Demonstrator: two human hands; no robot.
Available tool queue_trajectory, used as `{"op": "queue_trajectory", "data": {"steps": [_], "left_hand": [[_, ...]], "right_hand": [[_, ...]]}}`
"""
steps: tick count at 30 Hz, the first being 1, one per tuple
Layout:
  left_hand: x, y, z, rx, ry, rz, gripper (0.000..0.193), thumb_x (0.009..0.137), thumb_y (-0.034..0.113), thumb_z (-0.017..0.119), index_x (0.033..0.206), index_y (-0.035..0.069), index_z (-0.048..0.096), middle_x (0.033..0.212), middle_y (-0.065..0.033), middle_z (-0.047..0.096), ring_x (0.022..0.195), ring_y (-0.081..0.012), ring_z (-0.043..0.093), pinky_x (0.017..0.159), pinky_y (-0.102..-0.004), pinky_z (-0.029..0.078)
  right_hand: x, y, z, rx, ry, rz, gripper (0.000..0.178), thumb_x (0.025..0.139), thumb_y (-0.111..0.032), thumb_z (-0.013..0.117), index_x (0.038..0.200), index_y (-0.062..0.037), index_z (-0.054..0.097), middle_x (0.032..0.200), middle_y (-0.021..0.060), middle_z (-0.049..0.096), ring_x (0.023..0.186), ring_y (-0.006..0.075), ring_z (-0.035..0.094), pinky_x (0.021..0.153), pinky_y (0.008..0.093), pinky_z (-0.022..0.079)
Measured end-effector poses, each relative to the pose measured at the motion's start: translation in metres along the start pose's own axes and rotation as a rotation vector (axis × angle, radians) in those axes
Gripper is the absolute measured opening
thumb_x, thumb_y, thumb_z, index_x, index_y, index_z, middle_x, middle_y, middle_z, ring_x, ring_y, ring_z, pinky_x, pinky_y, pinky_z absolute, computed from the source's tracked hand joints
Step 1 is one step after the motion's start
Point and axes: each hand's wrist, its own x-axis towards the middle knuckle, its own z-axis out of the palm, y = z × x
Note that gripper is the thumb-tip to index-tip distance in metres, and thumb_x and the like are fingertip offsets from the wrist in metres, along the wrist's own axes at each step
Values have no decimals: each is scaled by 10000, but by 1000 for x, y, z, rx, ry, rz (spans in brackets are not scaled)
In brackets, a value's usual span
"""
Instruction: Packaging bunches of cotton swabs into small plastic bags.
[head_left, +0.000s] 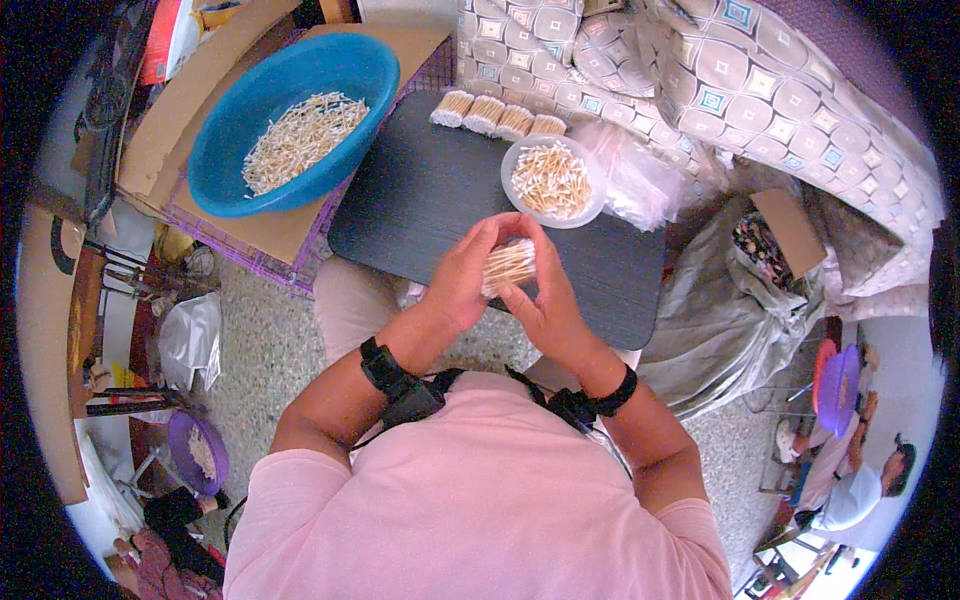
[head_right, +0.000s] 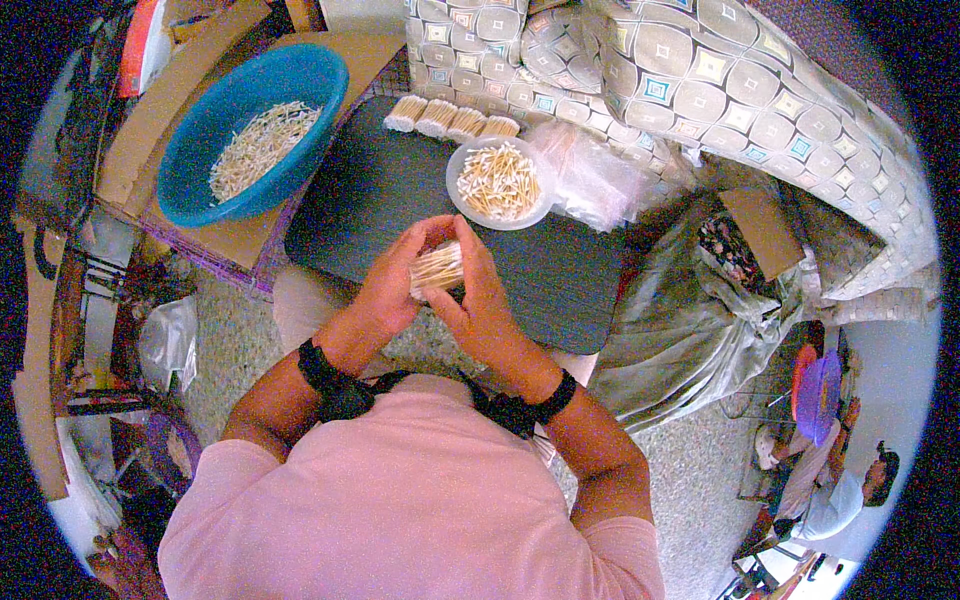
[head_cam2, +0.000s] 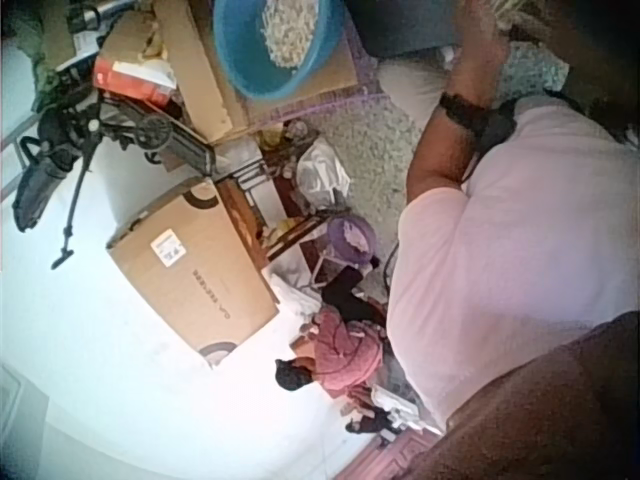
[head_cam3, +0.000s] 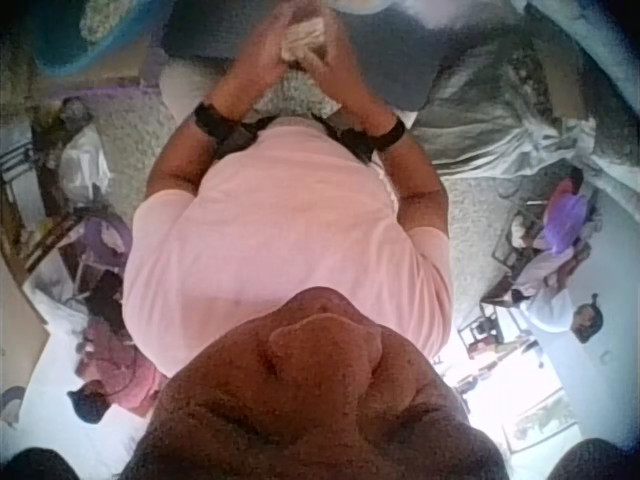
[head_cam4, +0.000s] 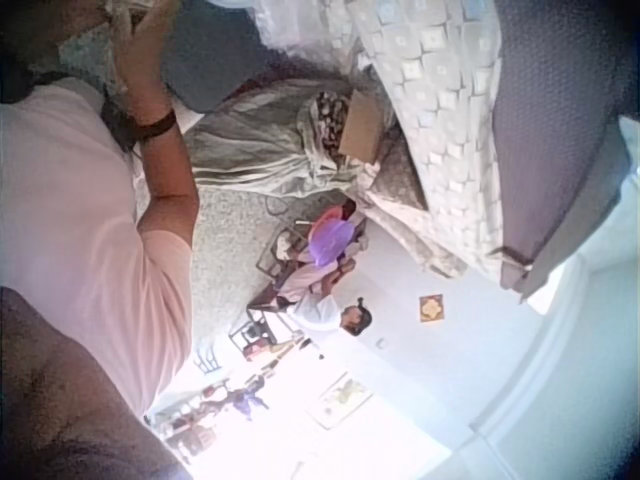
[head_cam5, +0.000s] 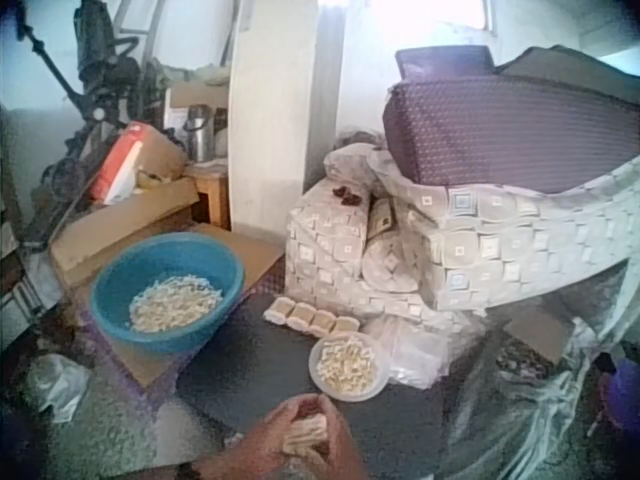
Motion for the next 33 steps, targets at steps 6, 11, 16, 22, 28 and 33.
{"op": "queue_trajectory", "data": {"steps": [6,11,16,22,28,33], "left_hand": [[2,-4,-15,-169,157,-73,462,1023,413,347,1273,62,515,1231,-84,572,1124,-233,554,971,-388,457],[4,-3,-5,-125,79,-34,481,1011,449,362,1266,72,517,1227,-82,580,1110,-225,555,953,-402,468],[13,9,-13,-193,113,-20,473,1006,436,391,1265,61,515,1209,-92,584,1110,-223,555,951,-394,470],[1,2,0,-194,-6,-94,332,970,292,537,1180,35,535,1113,-97,599,993,-199,602,873,-359,510],[0,-2,-11,-142,29,-135,247,948,277,581,1055,54,581,967,-63,636,890,-184,632,806,-334,533],[-7,0,-7,-192,-90,-295,181,933,229,593,1016,67,585,943,-57,634,849,-177,637,771,-326,536]], "right_hand": [[-4,-6,6,14,-33,-16,830,829,-197,654,1463,39,174,1469,253,296,1369,383,300,1135,428,229],[3,2,1,31,-14,25,843,828,-213,660,1467,36,171,1479,253,283,1378,377,289,1140,429,217],[1,-12,3,26,-29,-39,809,828,-201,657,1457,34,205,1454,255,318,1361,383,315,1130,429,241],[3,5,-5,-99,6,45,750,847,-200,634,1443,32,244,1420,266,361,1326,400,358,1103,441,285],[3,-2,-15,-83,21,60,644,879,-221,610,1410,21,336,1409,235,408,1304,378,403,1087,422,317],[12,-2,-26,-6,74,54,566,914,-220,570,1392,14,377,1414,220,416,1306,365,409,1082,410,324]]}}
